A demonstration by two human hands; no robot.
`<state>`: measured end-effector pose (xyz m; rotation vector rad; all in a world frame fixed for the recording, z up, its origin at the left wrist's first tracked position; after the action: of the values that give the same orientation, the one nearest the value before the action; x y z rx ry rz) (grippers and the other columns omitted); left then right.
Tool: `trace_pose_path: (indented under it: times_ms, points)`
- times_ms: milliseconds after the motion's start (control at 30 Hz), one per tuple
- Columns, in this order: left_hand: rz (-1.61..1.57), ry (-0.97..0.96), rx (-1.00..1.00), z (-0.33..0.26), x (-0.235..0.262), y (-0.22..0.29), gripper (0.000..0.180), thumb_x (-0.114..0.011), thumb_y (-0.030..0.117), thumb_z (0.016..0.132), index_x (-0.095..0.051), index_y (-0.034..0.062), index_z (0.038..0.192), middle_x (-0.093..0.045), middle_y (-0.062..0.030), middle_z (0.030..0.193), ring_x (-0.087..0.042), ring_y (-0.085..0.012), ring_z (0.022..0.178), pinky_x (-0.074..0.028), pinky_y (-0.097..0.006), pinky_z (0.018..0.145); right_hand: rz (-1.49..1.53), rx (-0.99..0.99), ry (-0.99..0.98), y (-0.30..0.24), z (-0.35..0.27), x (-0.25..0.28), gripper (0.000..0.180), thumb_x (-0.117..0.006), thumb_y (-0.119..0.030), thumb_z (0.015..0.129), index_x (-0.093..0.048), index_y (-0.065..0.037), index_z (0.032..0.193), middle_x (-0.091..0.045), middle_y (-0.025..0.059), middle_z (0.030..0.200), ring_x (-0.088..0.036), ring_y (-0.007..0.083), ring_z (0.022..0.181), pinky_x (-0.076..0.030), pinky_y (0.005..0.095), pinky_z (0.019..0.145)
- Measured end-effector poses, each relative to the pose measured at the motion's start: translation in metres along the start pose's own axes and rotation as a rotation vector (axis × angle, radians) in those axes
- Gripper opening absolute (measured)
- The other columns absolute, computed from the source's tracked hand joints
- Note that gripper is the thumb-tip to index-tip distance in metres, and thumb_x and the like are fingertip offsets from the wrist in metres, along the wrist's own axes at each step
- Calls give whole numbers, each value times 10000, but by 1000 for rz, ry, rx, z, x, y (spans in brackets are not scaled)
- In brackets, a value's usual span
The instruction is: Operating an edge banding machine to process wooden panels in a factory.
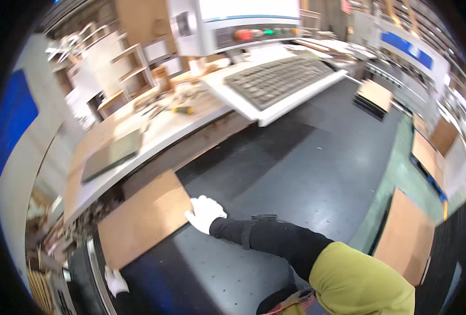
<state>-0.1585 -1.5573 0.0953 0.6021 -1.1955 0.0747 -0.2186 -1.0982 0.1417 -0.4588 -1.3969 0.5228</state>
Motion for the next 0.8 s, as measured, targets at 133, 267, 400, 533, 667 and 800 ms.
trace_pose_path:
  times_ms: [133,267,400,533,667,800]
  points:
    - [-77,61,-223,-66,-7,46,425,-486,186,918,-490,-26,1286,-524,-230,1274,-489,-357,1189,-352,-371,1037,15,11,26,77,-31,52,482,-512,-402,873,-544,-23,1169,-579,228,1031,-571,375,994,-461,443,868]
    - [-171,-123,-365,-183,-11,158,426,-585,205,890,-535,-10,1253,-535,-188,1289,-504,-294,1200,-373,-347,1045,-47,-112,89,188,-84,148,429,-514,-390,864,-566,-44,1111,-575,233,1064,-575,387,1003,-468,454,870]
    - [-265,-145,-711,-309,-13,323,402,-590,81,817,-569,19,1214,-553,-217,1203,-534,-361,1110,-427,-416,972,-157,-336,206,306,-148,266,421,-512,-362,865,-562,-43,1135,-566,231,1079,-566,386,1024,-467,453,869]
    - [-189,-343,-859,-408,-34,481,438,-607,141,754,-520,40,1171,-533,-241,1154,-507,-414,1070,-436,-457,914,-510,-277,344,398,-185,367,415,-553,-300,835,-542,-54,1169,-504,210,1216,-424,415,1185,-360,503,971]
    - [-231,-417,-994,-489,-70,605,453,-599,235,799,-487,52,1198,-498,-228,1152,-474,-411,1070,-417,-480,909,-472,-127,281,459,-211,376,548,-579,-374,834,-495,-77,1286,-371,227,1397,-291,467,1296,-212,579,1062]
    - [-291,-594,-968,-552,-113,687,427,-621,272,764,-554,60,1128,-537,-174,1152,-470,-349,1099,-335,-465,973,-500,55,262,526,-203,356,449,-561,-308,894,-528,-96,1289,-433,200,1383,-351,398,1298,-251,516,1080]
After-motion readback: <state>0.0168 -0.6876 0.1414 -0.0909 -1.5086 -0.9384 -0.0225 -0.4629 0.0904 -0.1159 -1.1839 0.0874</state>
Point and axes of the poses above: each hand's wrist, its own z-axis towards the middle knuckle, its own x-axis out of the back of the hand, y = z × x, the point moved 4 cm from there along z, towards the middle knuckle
